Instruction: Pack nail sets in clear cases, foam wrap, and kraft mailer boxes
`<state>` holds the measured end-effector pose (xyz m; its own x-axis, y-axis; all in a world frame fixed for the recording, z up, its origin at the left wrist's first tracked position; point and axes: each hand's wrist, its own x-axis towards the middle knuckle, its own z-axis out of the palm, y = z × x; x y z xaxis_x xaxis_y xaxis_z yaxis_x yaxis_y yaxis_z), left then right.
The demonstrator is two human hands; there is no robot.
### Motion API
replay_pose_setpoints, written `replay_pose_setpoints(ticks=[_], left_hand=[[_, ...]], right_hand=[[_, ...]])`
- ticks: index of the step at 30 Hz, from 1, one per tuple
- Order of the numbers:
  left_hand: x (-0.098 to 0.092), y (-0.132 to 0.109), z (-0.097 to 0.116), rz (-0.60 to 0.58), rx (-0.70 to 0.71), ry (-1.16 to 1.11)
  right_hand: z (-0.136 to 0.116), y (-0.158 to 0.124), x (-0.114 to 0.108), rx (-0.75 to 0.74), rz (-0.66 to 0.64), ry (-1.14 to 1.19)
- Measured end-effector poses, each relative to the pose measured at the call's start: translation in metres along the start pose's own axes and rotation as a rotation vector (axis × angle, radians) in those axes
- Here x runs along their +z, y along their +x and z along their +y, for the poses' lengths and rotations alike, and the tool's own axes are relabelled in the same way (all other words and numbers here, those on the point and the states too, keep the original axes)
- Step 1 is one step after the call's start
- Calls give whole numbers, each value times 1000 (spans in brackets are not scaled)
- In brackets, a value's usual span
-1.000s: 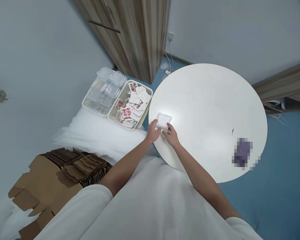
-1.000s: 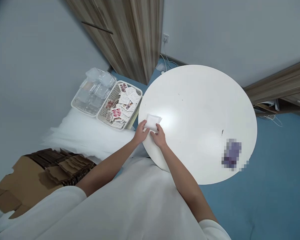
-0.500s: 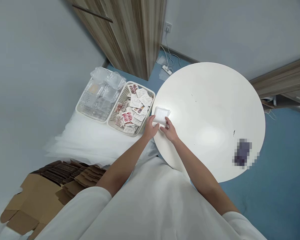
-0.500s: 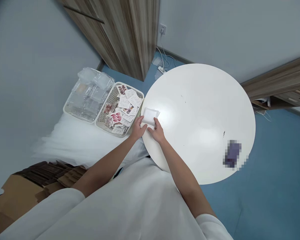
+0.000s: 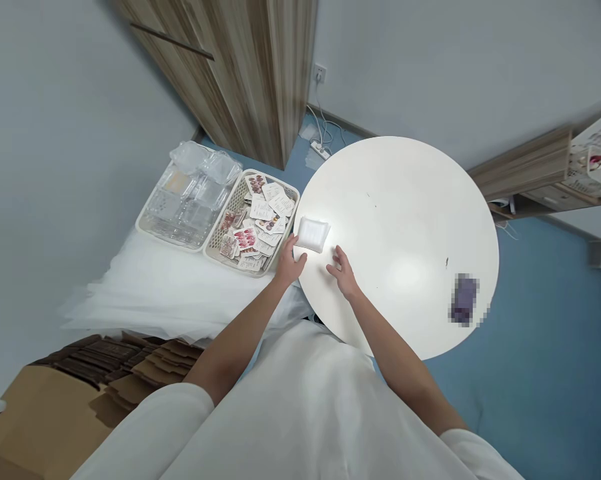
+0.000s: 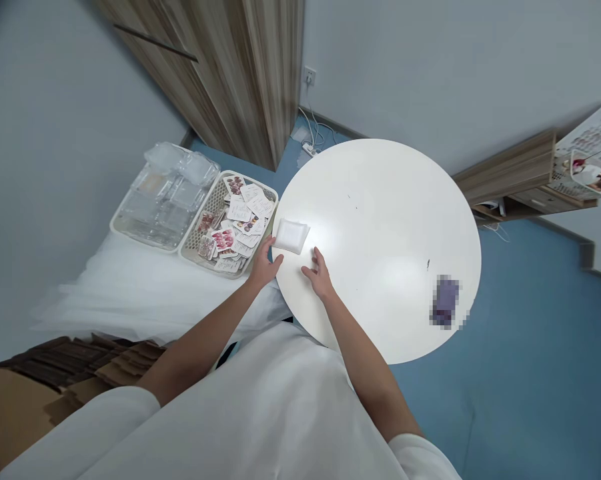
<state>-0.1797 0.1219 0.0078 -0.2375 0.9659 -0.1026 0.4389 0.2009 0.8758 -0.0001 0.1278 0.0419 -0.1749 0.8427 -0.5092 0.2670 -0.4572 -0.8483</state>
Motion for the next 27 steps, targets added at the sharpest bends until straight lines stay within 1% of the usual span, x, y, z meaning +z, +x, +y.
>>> replay_pose_setpoints(ticks=[6, 10, 12, 14, 17, 18, 20, 23, 25, 27], left_hand=[[-3, -25, 5, 5, -28, 35], [-16, -51, 16, -45, -90, 12], [-24, -70, 22, -73, -112, 7], [-30, -94, 25, -88, -145, 25], [-34, -137, 28, -50, -226, 66], [-36, -152, 29, -52, -248, 82], [-39, -181, 31, -96, -277, 116], [-48, -218, 38, -153, -309, 172], [-56, -236, 44, -128, -325, 203], [-66, -251, 50, -70, -318, 222]], right_hand=[[22, -31, -28, 89, 77, 35], [25, -50, -46, 96, 50, 2], [24, -59, -54, 85, -3, -17], [25, -66, -60, 82, -82, -33], [31, -75, -66, 62, -168, -31], [34, -77, -67, 56, -177, -21], [41, -81, -66, 61, -175, -2], [46, -87, -57, 83, -200, -15], [45, -90, -47, 70, -271, -49], [42, -93, -33, 29, -349, -99]])
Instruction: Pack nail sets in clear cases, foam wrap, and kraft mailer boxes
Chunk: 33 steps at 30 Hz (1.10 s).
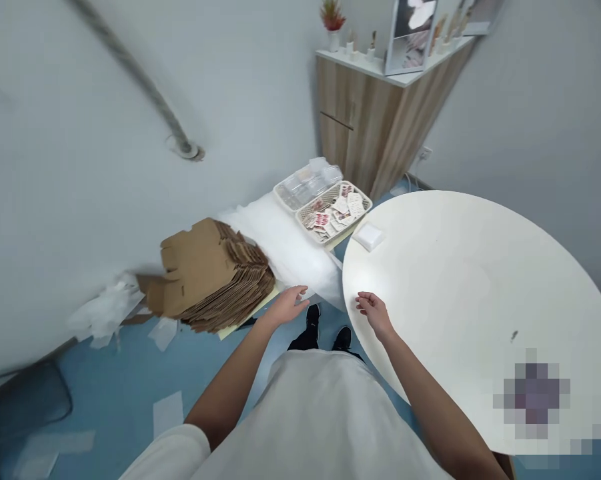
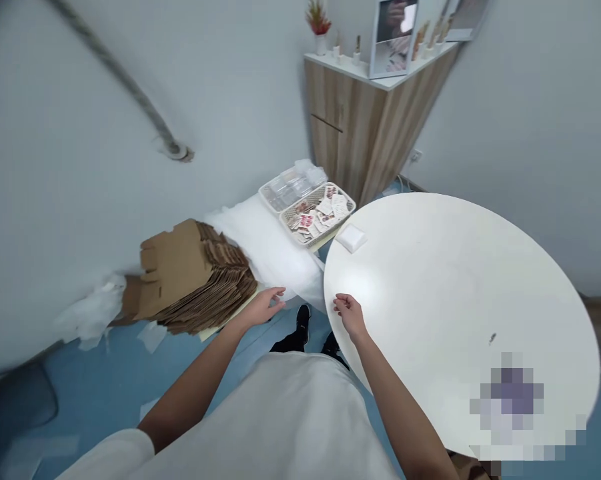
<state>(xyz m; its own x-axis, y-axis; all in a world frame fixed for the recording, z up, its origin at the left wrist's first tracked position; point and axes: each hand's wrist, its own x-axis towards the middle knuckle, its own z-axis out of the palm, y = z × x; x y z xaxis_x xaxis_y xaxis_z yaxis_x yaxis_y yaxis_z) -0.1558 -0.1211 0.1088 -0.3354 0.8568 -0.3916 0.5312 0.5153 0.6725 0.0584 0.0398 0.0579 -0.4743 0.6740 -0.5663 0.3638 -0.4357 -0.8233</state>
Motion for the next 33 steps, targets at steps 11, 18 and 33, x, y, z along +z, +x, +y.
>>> replay_pose_setpoints(ticks=[11, 18, 33], left_hand=[[-104, -84, -44, 608, 31, 50], [-143, -130, -135, 520, -121, 237], [-149, -146, -182, 499, -162, 162]], right_hand=[[-57, 12, 145, -449, -374, -539], [-107, 5, 261, -870, -375, -899], [-142, 5, 340, -757, -122, -1286]])
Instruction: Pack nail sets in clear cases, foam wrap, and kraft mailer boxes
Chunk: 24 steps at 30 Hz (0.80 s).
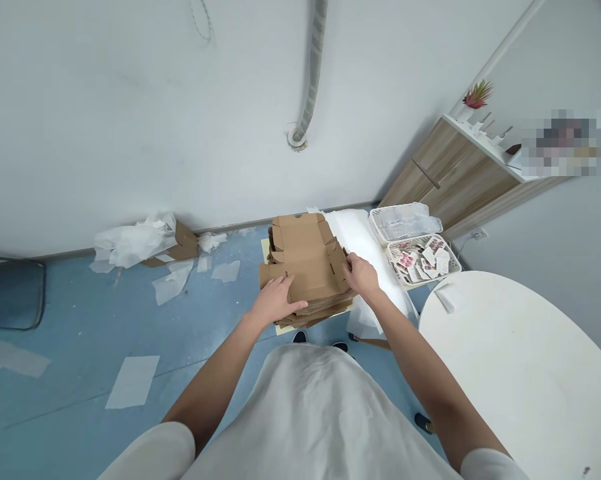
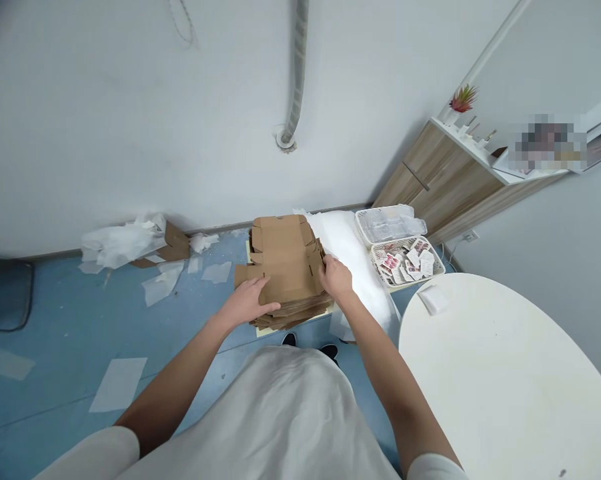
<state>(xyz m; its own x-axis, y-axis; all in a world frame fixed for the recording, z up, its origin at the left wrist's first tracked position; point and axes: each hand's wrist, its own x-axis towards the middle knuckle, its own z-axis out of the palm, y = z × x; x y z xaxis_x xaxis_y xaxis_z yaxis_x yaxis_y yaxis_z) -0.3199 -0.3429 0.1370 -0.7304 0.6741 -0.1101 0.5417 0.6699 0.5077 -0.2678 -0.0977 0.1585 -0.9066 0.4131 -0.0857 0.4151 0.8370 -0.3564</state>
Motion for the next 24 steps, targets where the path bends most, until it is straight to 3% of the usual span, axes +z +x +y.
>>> replay_pose_setpoints(ticks=[4, 7, 10, 15, 19, 21, 24], left_hand=[[0, 4, 9, 27, 49, 51], [0, 8, 14, 25, 179, 38], [-2, 10, 17, 17, 274, 46], [-3, 6, 25, 7, 415, 87], [1, -1, 42, -20, 579, 114], [5, -4, 51, -42, 657, 135], [12, -5, 60, -80, 739, 150]], right_hand=[[4, -5, -14, 107, -8, 426], [10, -13, -25, 191, -93, 841], [20, -23, -33, 232, -195, 1028], [37, -27, -55, 228, -239, 1086], [46, -15, -76, 246, -403, 1029], [52, -8, -78, 300, -428, 917], [64, -3, -64, 357, -350, 746]])
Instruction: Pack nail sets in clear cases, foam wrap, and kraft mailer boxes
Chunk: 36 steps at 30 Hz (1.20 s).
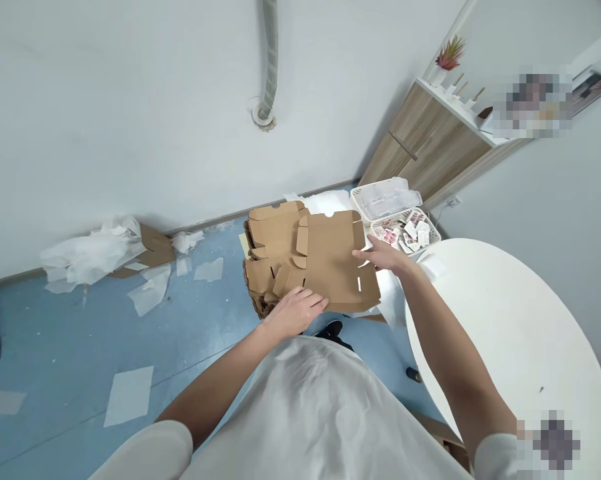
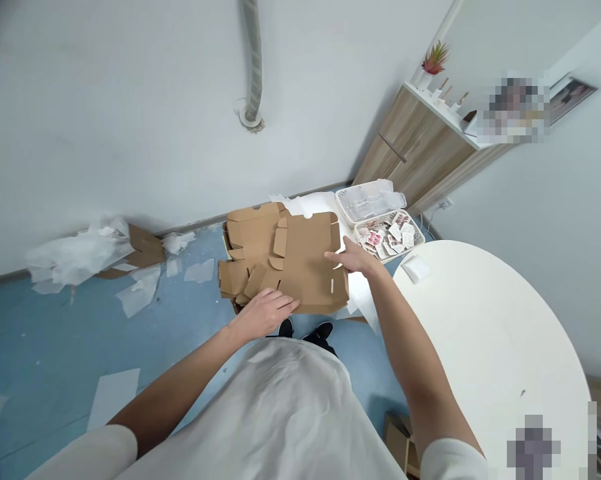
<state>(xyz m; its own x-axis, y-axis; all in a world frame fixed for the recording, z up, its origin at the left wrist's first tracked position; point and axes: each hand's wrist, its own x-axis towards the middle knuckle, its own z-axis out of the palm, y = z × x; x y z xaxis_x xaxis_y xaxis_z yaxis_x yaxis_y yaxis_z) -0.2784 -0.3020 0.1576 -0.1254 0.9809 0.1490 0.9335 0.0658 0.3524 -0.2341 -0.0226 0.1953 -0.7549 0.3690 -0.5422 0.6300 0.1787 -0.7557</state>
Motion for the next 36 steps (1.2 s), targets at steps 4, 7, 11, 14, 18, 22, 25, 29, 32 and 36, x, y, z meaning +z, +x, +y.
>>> replay_pose_setpoints(ticks=[4, 7, 11, 14, 18, 22, 25, 29, 32, 36], left_hand=[[7, 8, 2, -21, 39, -41], [8, 16, 1, 30, -15, -113], [5, 29, 1, 179, -232, -146], [7, 44, 4, 285, -379, -204], [21, 75, 17, 274, -451, -449], [53, 121, 47, 42, -464, -760], [87, 160, 80, -55, -522, -811], [130, 203, 130, -191, -350, -721], [153, 225, 167, -257, -245, -528], [173, 249, 209, -318, -182, -425]], right_hand=[[26, 8, 8, -77, 198, -242], [42, -5, 5, -158, 332, -322], [67, -44, -17, -177, 482, -239], [95, -77, -37, -172, 549, -72], [140, -116, -63, -111, 644, 121], [189, -155, -84, -79, 767, 195], [229, -186, -99, -96, 862, 205], [290, -228, -117, -51, 903, 244], [328, -256, -130, 31, 876, 334], [362, -280, -148, -9, 814, 612]])
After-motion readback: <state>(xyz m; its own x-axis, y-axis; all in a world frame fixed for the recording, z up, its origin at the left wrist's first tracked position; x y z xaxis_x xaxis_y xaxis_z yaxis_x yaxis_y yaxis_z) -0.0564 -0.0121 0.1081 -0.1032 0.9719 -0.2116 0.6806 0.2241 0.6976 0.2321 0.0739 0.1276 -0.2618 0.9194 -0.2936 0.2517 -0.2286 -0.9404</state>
